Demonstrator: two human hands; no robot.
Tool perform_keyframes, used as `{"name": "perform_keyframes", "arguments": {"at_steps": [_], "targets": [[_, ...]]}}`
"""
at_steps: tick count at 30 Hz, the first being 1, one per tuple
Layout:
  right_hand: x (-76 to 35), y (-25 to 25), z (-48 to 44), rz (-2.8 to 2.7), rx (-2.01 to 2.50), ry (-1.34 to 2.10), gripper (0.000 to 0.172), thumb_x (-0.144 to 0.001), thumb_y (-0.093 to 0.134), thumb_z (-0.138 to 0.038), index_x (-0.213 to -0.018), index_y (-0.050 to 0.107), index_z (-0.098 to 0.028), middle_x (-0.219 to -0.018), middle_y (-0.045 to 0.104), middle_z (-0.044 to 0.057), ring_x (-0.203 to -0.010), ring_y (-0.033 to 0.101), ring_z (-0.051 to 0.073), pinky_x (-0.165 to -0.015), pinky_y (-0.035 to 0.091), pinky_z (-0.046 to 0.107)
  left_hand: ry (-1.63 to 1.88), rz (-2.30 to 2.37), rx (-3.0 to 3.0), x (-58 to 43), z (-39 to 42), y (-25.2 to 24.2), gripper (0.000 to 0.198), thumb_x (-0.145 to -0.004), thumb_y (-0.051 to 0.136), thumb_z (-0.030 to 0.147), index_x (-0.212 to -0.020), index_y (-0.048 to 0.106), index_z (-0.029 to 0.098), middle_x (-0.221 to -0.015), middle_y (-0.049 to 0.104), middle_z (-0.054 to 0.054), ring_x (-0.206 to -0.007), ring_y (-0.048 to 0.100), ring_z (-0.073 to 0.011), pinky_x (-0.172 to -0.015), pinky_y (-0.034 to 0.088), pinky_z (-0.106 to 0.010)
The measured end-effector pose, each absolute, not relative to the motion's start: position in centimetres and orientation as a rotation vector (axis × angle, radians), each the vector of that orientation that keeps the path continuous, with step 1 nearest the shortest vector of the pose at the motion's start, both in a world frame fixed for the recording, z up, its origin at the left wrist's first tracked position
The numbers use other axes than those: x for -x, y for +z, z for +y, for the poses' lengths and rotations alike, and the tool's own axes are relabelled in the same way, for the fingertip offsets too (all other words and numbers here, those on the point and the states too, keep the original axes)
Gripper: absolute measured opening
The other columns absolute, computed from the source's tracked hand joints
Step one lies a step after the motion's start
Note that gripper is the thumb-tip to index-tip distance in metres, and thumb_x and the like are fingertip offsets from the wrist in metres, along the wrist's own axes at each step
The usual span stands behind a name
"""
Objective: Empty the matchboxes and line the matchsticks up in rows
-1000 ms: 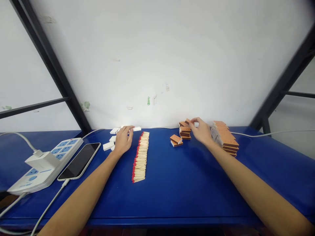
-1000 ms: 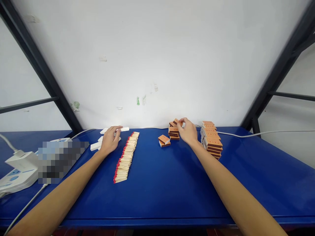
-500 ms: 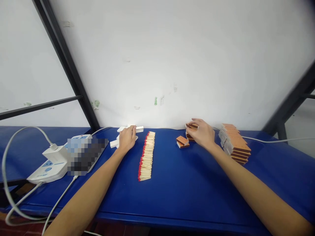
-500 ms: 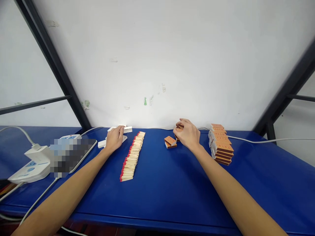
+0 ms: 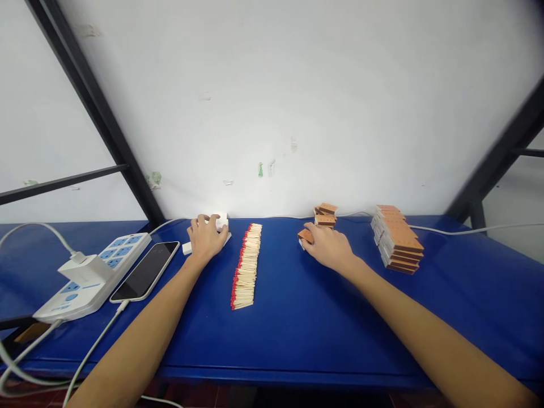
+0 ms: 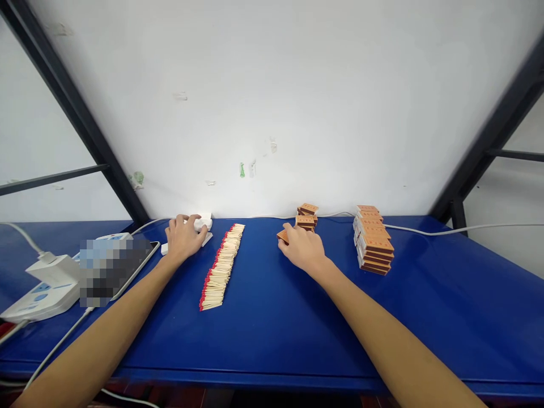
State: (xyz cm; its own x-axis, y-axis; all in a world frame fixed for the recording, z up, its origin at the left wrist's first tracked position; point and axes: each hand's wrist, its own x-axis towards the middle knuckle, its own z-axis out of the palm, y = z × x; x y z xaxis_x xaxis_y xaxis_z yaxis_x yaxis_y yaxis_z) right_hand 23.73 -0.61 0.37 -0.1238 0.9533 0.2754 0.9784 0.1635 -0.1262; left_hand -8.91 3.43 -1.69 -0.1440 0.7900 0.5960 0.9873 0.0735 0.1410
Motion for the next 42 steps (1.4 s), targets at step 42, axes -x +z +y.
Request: {"name": "perform_keyframes", "arguments": {"at_steps": [42], "targets": [[-13.8, -0.1, 7.5, -2.291, 0.872, -0.119, 0.035, -0.088, 0.055, -0.008, -0.12, 0.059, -0.024, -0.112, 0.056, 0.007, -0.095, 0.06, 0.02, -0.083, 0.05, 0.031, -1.571, -1.736, 2.894, 6.5, 8.3, 2.0, 0.032, -0.085, 0.049, 0.039, -0.074, 0.069, 0.017, -0.069, 0.067, -0.003, -0.067, 0.059, -0.018, -0.068, 0.048, -0.031]]}}
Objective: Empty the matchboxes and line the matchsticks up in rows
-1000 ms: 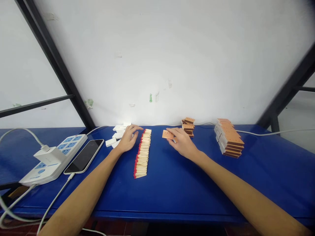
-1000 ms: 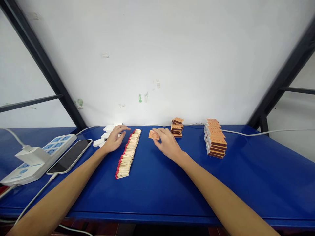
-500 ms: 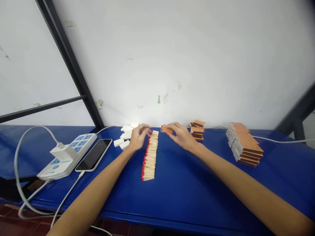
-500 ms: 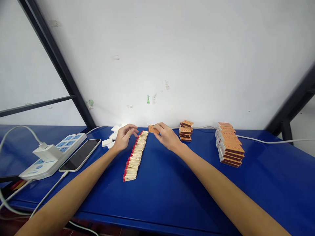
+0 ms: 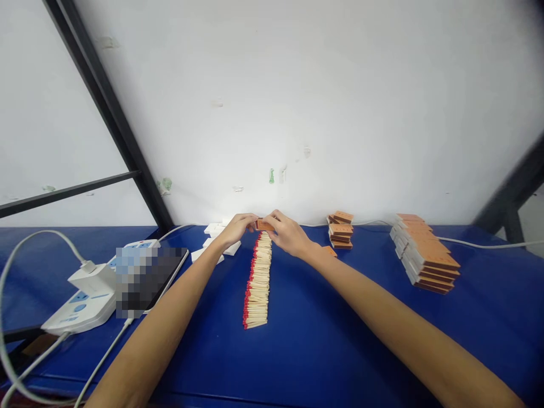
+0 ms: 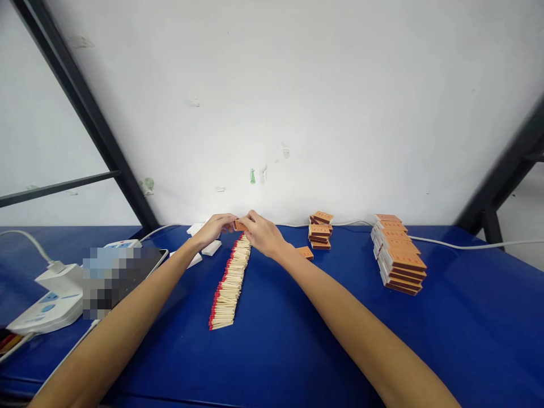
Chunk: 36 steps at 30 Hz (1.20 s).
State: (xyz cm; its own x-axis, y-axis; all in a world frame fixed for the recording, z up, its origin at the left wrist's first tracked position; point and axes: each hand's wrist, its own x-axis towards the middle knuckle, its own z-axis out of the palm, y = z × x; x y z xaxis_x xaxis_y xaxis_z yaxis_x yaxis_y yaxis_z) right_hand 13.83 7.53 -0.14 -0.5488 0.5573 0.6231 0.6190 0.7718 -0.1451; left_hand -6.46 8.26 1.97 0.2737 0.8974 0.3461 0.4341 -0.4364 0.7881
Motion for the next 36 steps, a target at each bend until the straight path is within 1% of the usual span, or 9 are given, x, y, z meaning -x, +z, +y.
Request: {"name": "perform_keyframes", "arguments": {"at_steps": [4, 9, 14, 17, 21, 26, 30, 33, 36], "targets": [[-13.6, -0.4, 7.4, -2.243, 0.928, -0.137, 0.043, -0.089, 0.059, -0.015, -0.13, 0.055, -0.026, -0.114, 0.053, 0.007, -0.094, 0.059, 0.02, -0.081, 0.049, 0.031, 1.141, 1.207, -1.946, 7.2, 8.2, 1.2, 0.03, -0.081, 0.052, 0.038, -0.079, 0.072, 0.016, -0.075, 0.07, -0.004, -0.073, 0.06, -0.0188, -0.073, 0.048, -0.031], [-13.3, -0.9, 7.3, -2.301, 0.906, -0.177, 0.047, -0.088, 0.055, -0.008, -0.131, 0.056, -0.026, -0.119, 0.053, 0.008, -0.092, 0.058, 0.02, -0.081, 0.046, 0.032, 1.166, 1.197, -1.95, 7.3, 7.9, 0.6, 0.039, -0.086, 0.052, 0.047, -0.07, 0.07, 0.017, -0.072, 0.069, -0.004, -0.075, 0.06, -0.0194, -0.078, 0.048, -0.032], [-13.3, -0.8, 7.4, -2.269, 0.989, -0.293, 0.039, -0.092, 0.054, -0.01, -0.127, 0.06, -0.025, -0.11, 0.06, 0.009, -0.096, 0.06, 0.024, -0.094, 0.04, 0.042, 1.157, 1.085, -2.006, 6.5, 7.7, 0.0, 0.038, -0.091, 0.052, 0.045, -0.099, 0.075, 0.016, -0.096, 0.075, -0.007, -0.089, 0.066, -0.0218, -0.085, 0.05, -0.033], [-13.7, -0.7, 7.5, -2.231, 1.14, -0.169, 0.032, -0.093, 0.054, -0.015, -0.124, 0.061, -0.023, -0.11, 0.064, 0.01, -0.093, 0.062, 0.024, -0.088, 0.045, 0.038, 1.247, 1.144, -2.035, 5.9, 7.3, -0.9, 0.039, -0.093, 0.052, 0.045, -0.111, 0.073, 0.017, -0.109, 0.075, -0.008, -0.099, 0.066, -0.0235, -0.091, 0.049, -0.034], [-13.9, -1.1, 7.5, -2.207, 1.206, -0.024, 0.022, -0.096, 0.052, -0.018, -0.115, 0.063, -0.021, -0.11, 0.067, 0.011, -0.097, 0.064, 0.023, -0.084, 0.048, 0.033, 1.266, 1.208, -2.069, 5.2, 6.8, -2.0, 0.039, -0.095, 0.051, 0.045, -0.115, 0.071, 0.018, -0.115, 0.073, -0.007, -0.105, 0.066, -0.0239, -0.095, 0.049, -0.035], [-13.6, -1.9, 7.5, -2.146, 1.117, 0.134, 0.018, -0.093, 0.056, -0.023, -0.11, 0.062, -0.022, -0.107, 0.07, 0.006, -0.098, 0.066, 0.021, -0.085, 0.049, 0.031, 1.339, 1.291, -2.062, 5.1, 6.7, -2.7, 0.039, -0.095, 0.051, 0.042, -0.115, 0.069, 0.015, -0.112, 0.074, -0.009, -0.093, 0.068, -0.022, -0.085, 0.052, -0.033], [-14.1, -2.3, 7.9, -2.099, 1.031, 0.413, 0.019, -0.099, 0.048, -0.036, -0.11, 0.059, -0.025, -0.106, 0.071, 0.001, -0.085, 0.068, 0.017, -0.078, 0.05, 0.029, 1.333, 1.319, -2.079, 5.5, 6.9, -2.9, 0.039, -0.095, 0.05, 0.04, -0.117, 0.069, 0.014, -0.112, 0.074, -0.01, -0.089, 0.067, -0.0214, -0.084, 0.053, -0.035], [-14.6, -2.8, 8.3, -2.074, 1.044, 0.491, 0.021, -0.1, 0.045, -0.041, -0.109, 0.057, -0.026, -0.108, 0.071, 0.0, -0.077, 0.067, 0.015, -0.073, 0.049, 0.028, 1.256, 1.296, -2.191, 5.9, 6.8, -2.9, 0.037, -0.097, 0.048, 0.04, -0.116, 0.069, 0.017, -0.117, 0.073, -0.009, -0.101, 0.067, -0.0232, -0.093, 0.051, -0.036], [-14.7, -3.4, 8.4, -2.075, 1.013, 0.449, 0.021, -0.1, 0.047, -0.04, -0.109, 0.058, -0.025, -0.108, 0.071, 0.002, -0.086, 0.067, 0.016, -0.078, 0.049, 0.028, 1.176, 1.275, -2.325, 6.1, 6.7, -3.0, 0.036, -0.099, 0.044, 0.039, -0.118, 0.069, 0.02, -0.119, 0.072, -0.008, -0.111, 0.065, -0.0237, -0.097, 0.05, -0.037]]}}
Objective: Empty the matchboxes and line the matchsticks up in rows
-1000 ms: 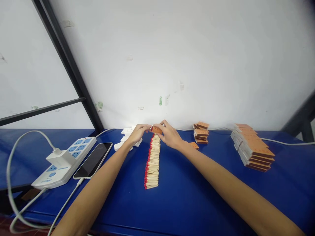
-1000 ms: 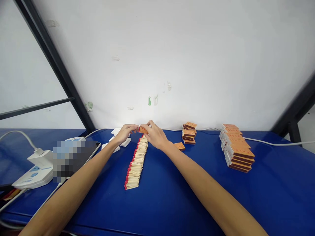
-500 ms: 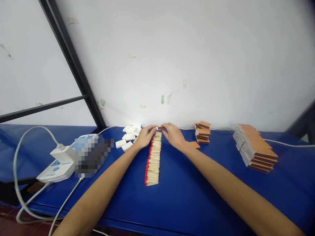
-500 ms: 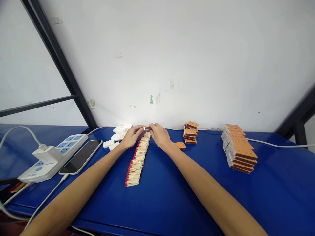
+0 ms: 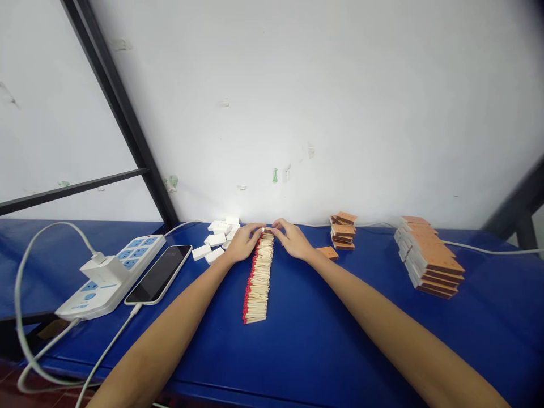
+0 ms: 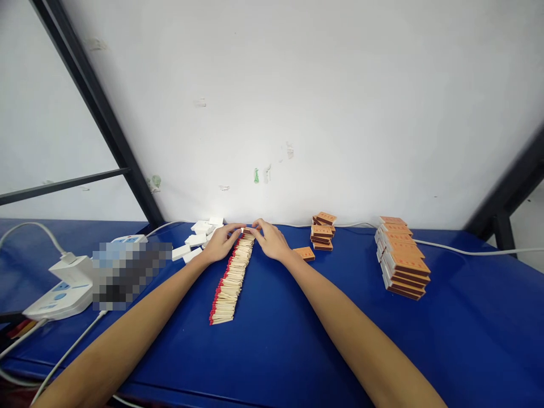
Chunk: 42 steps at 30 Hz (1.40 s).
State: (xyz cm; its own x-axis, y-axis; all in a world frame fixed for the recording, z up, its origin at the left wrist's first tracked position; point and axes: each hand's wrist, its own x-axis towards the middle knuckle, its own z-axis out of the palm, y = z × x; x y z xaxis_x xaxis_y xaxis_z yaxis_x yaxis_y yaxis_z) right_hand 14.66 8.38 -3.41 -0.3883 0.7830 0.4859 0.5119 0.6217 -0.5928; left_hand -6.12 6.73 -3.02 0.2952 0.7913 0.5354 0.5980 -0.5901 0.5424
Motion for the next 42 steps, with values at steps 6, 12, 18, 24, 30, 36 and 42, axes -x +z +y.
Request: {"name": "perform_keyframes", "arguments": {"at_steps": [6, 12, 18, 24, 30, 36, 42], "targets": [[-14.3, -4.2, 7.5, -2.07, 1.005, 0.328, 0.021, -0.103, 0.042, -0.034, -0.11, 0.06, -0.025, -0.111, 0.07, 0.004, -0.1, 0.064, 0.017, -0.086, 0.046, 0.029, 1.262, 1.306, -2.303, 5.7, 6.5, -3.2, 0.034, -0.099, 0.044, 0.037, -0.115, 0.069, 0.019, -0.117, 0.071, -0.008, -0.108, 0.064, -0.024, -0.095, 0.049, -0.039], [-14.2, -3.9, 6.9, -2.099, 1.107, 0.264, 0.022, -0.103, 0.043, -0.035, -0.111, 0.061, -0.026, -0.11, 0.07, 0.005, -0.098, 0.065, 0.019, -0.083, 0.045, 0.029, 1.232, 1.297, -2.142, 5.8, 7.1, -3.9, 0.034, -0.095, 0.05, 0.038, -0.115, 0.07, 0.019, -0.121, 0.071, -0.009, -0.114, 0.062, -0.0271, -0.099, 0.048, -0.042], [-14.4, -4.4, 7.6, -2.108, 1.07, 0.321, 0.022, -0.103, 0.043, -0.03, -0.11, 0.063, -0.024, -0.107, 0.068, 0.005, -0.099, 0.063, 0.018, -0.086, 0.044, 0.029, 1.219, 1.284, -2.087, 6.1, 7.6, -4.1, 0.034, -0.094, 0.049, 0.036, -0.112, 0.07, 0.017, -0.119, 0.072, -0.01, -0.111, 0.065, -0.025, -0.101, 0.048, -0.04], [-14.6, -5.1, 8.8, -2.114, 1.029, 0.373, 0.018, -0.101, 0.047, -0.026, -0.108, 0.063, -0.022, -0.105, 0.069, 0.006, -0.098, 0.063, 0.018, -0.088, 0.044, 0.029, 1.209, 1.311, -2.048, 6.4, 7.7, -4.0, 0.032, -0.09, 0.051, 0.034, -0.109, 0.07, 0.016, -0.116, 0.072, -0.01, -0.109, 0.065, -0.0251, -0.103, 0.046, -0.04], [-14.9, -4.8, 8.8, -2.12, 0.999, 0.423, 0.017, -0.1, 0.05, -0.028, -0.107, 0.064, -0.022, -0.104, 0.07, 0.006, -0.095, 0.063, 0.018, -0.086, 0.044, 0.03, 1.173, 1.303, -2.028, 6.6, 7.8, -3.7, 0.028, -0.088, 0.052, 0.033, -0.101, 0.07, 0.017, -0.11, 0.073, -0.008, -0.103, 0.066, -0.0251, -0.101, 0.047, -0.04], [-15.2, -4.4, 8.5, -2.117, 1.004, 0.452, 0.018, -0.1, 0.048, -0.026, -0.106, 0.064, -0.02, -0.105, 0.07, 0.007, -0.095, 0.063, 0.019, -0.087, 0.044, 0.031, 1.139, 1.284, -2.005, 7.0, 7.7, -3.5, 0.029, -0.087, 0.052, 0.034, -0.102, 0.07, 0.016, -0.107, 0.073, -0.008, -0.103, 0.066, -0.0254, -0.099, 0.047, -0.04], [-15.3, -4.3, 8.4, -2.132, 1.009, 0.463, 0.017, -0.099, 0.049, -0.024, -0.104, 0.065, -0.019, -0.103, 0.07, 0.007, -0.095, 0.063, 0.019, -0.086, 0.044, 0.031, 1.124, 1.26, -1.988, 7.1, 7.9, -3.8, 0.029, -0.087, 0.054, 0.035, -0.102, 0.069, 0.016, -0.107, 0.073, -0.009, -0.101, 0.066, -0.0245, -0.098, 0.048, -0.039]]}}
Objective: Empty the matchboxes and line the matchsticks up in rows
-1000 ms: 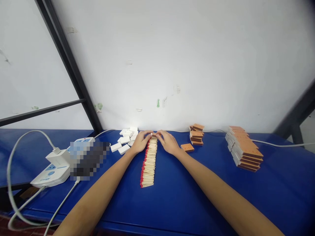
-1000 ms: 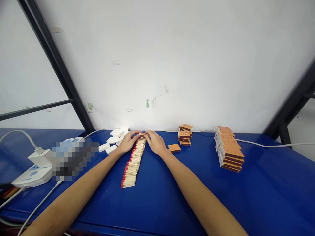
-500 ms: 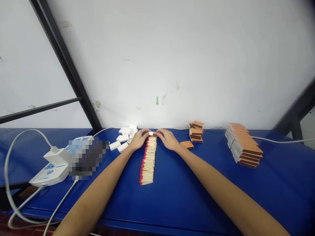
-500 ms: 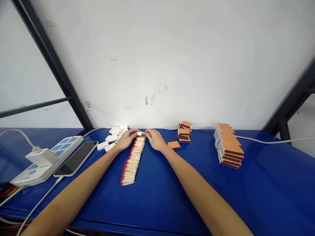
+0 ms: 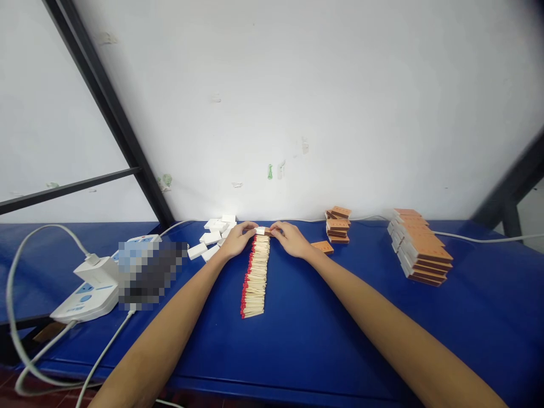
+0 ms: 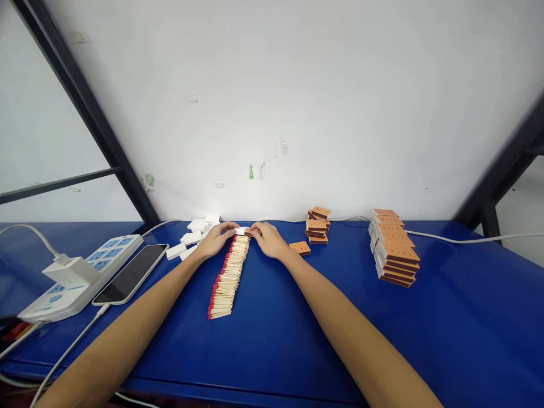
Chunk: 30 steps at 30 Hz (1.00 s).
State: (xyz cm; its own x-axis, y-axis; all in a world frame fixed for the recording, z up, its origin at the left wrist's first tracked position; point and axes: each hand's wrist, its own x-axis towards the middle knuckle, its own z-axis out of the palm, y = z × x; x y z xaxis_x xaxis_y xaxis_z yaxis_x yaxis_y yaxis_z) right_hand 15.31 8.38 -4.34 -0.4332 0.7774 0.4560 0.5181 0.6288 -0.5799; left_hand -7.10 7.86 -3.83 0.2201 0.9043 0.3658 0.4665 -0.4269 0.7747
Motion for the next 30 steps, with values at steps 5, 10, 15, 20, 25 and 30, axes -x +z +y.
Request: {"name": "perform_keyframes", "arguments": {"at_steps": [5, 10, 15, 20, 25, 30], "targets": [[-15.3, -4.3, 8.3, -2.139, 1.011, 0.454, 0.018, -0.1, 0.048, -0.023, -0.104, 0.065, -0.019, -0.103, 0.069, 0.008, -0.095, 0.062, 0.019, -0.086, 0.043, 0.031, 1.126, 1.249, -1.986, 7.0, 7.8, -3.8, 0.028, -0.087, 0.056, 0.035, -0.101, 0.069, 0.016, -0.107, 0.072, -0.009, -0.101, 0.066, -0.0249, -0.098, 0.047, -0.04], [-15.4, -4.3, 8.4, -2.144, 1.003, 0.447, 0.019, -0.1, 0.047, -0.024, -0.105, 0.065, -0.018, -0.103, 0.068, 0.008, -0.095, 0.061, 0.019, -0.087, 0.043, 0.031, 1.123, 1.239, -1.981, 7.1, 7.9, -3.8, 0.026, -0.087, 0.056, 0.035, -0.1, 0.069, 0.017, -0.106, 0.072, -0.008, -0.101, 0.066, -0.0244, -0.098, 0.047, -0.039], [-16.1, -4.4, 8.2, -2.119, 1.008, 0.455, 0.018, -0.098, 0.049, -0.025, -0.104, 0.065, -0.02, -0.102, 0.068, 0.007, -0.094, 0.061, 0.019, -0.086, 0.043, 0.032, 1.119, 1.226, -1.969, 7.4, 8.1, -4.2, 0.027, -0.088, 0.055, 0.035, -0.103, 0.069, 0.017, -0.108, 0.072, -0.008, -0.102, 0.065, -0.024, -0.099, 0.047, -0.039], [-16.4, -4.2, 7.9, -2.053, 1.024, 0.5, 0.015, -0.096, 0.051, -0.025, -0.099, 0.065, -0.021, -0.09, 0.068, 0.004, -0.079, 0.061, 0.017, -0.077, 0.045, 0.029, 1.144, 1.249, -1.942, 7.3, 8.1, -4.2, 0.027, -0.086, 0.056, 0.035, -0.101, 0.069, 0.017, -0.105, 0.073, -0.008, -0.1, 0.066, -0.0241, -0.096, 0.048, -0.039], [-16.3, -4.6, 8.1, -1.932, 1.049, 0.528, 0.018, -0.098, 0.046, -0.029, -0.101, 0.062, -0.021, -0.095, 0.067, 0.003, -0.065, 0.061, 0.013, -0.072, 0.048, 0.028, 1.15, 1.251, -1.935, 7.1, 7.9, -3.9, 0.028, -0.085, 0.057, 0.037, -0.1, 0.069, 0.017, -0.104, 0.073, -0.007, -0.098, 0.066, -0.024, -0.095, 0.048, -0.039], [-16.2, -5.0, 8.0, -1.881, 1.053, 0.515, 0.022, -0.1, 0.042, -0.031, -0.107, 0.06, -0.02, -0.099, 0.066, 0.004, -0.064, 0.062, 0.012, -0.075, 0.048, 0.029, 1.175, 1.246, -1.935, 7.1, 7.9, -3.8, 0.028, -0.085, 0.058, 0.038, -0.101, 0.068, 0.017, -0.104, 0.072, -0.007, -0.099, 0.065, -0.0239, -0.097, 0.048, -0.04]]}}
